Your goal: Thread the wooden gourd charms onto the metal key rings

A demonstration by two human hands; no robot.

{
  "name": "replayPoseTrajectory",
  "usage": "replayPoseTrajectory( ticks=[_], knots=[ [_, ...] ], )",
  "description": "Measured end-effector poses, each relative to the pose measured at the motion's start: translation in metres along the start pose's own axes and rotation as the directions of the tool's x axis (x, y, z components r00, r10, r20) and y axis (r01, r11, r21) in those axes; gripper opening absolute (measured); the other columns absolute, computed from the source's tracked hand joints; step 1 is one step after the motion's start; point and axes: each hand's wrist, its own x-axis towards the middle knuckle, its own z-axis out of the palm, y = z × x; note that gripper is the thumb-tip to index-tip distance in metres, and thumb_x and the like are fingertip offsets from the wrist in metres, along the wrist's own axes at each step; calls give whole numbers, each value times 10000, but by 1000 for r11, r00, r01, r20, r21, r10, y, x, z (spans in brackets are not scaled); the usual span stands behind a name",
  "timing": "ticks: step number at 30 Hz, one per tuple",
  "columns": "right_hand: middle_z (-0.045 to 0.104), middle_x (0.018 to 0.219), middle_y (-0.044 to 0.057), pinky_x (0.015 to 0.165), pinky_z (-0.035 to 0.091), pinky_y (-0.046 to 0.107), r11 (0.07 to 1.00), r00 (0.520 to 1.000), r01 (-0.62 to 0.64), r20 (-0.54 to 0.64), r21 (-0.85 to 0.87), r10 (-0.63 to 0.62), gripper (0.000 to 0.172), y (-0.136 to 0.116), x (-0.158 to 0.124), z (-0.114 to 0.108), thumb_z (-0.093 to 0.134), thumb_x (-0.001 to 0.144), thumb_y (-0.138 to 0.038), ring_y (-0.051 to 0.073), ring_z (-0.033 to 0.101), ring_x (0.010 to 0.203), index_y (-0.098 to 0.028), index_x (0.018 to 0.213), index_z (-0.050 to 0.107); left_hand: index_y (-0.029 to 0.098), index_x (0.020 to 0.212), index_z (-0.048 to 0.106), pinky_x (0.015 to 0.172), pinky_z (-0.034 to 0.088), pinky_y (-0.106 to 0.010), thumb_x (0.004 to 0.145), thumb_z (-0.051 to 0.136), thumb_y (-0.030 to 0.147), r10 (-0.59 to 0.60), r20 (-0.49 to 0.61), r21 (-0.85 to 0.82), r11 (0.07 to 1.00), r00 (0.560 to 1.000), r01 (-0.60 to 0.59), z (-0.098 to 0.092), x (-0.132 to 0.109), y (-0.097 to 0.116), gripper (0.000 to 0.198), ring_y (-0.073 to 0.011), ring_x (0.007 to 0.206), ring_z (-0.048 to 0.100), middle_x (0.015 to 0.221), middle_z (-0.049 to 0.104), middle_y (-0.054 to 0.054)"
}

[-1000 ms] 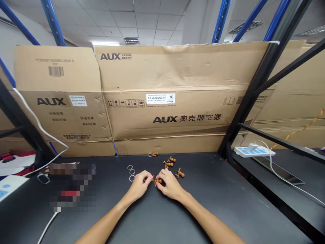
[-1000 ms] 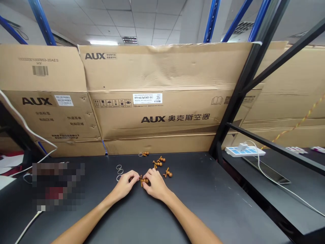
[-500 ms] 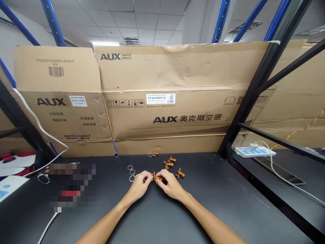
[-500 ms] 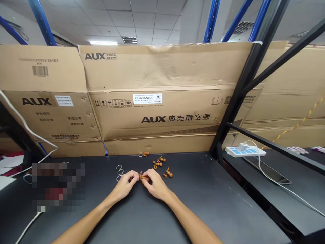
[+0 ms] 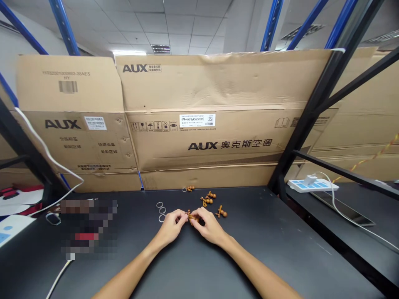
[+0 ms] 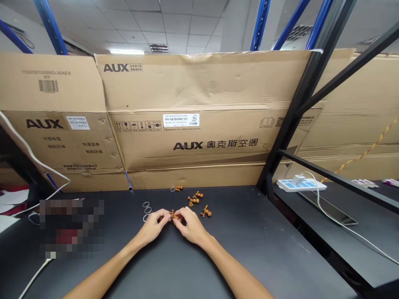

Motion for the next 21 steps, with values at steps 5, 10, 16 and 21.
replayPoseTrajectory(
  ticks=[5,10,16,21],
  knots=[
    [595,826,26,693,452,270,1000,1000,-4,5,-12,4,114,1,0,1,521,897,-275,148,557,742,-210,920,611,172,659,575,726,448,-275,874,475,381,3,9,-8,1000,1000,-3,0,0,2,316,-176,752,583,809,662,-42],
    [599,813,26,689,450,273,997,1000,-15,-7,-72,14,99,2,1,2,529,889,-268,155,554,748,-207,903,607,174,658,577,739,449,-276,875,471,393,4,14,-5,1000,1000,-4,-1,0,4,326,-177,760,584,819,666,-45],
    [607,824,35,707,460,291,992,1000,3,-27,-122,-6,90,3,0,2,543,878,-260,169,560,765,-208,906,610,174,666,577,751,447,-284,881,464,410,19,19,3,1000,1000,-19,-1,0,4,339,-180,779,583,850,657,-50],
    [622,867,36,734,455,297,991,998,48,-28,-121,-52,149,2,0,2,533,883,-242,173,559,790,-221,1021,588,174,659,580,762,444,-285,883,463,406,35,17,10,999,999,-35,-1,1,3,344,-180,783,580,851,651,-52]
  ],
)
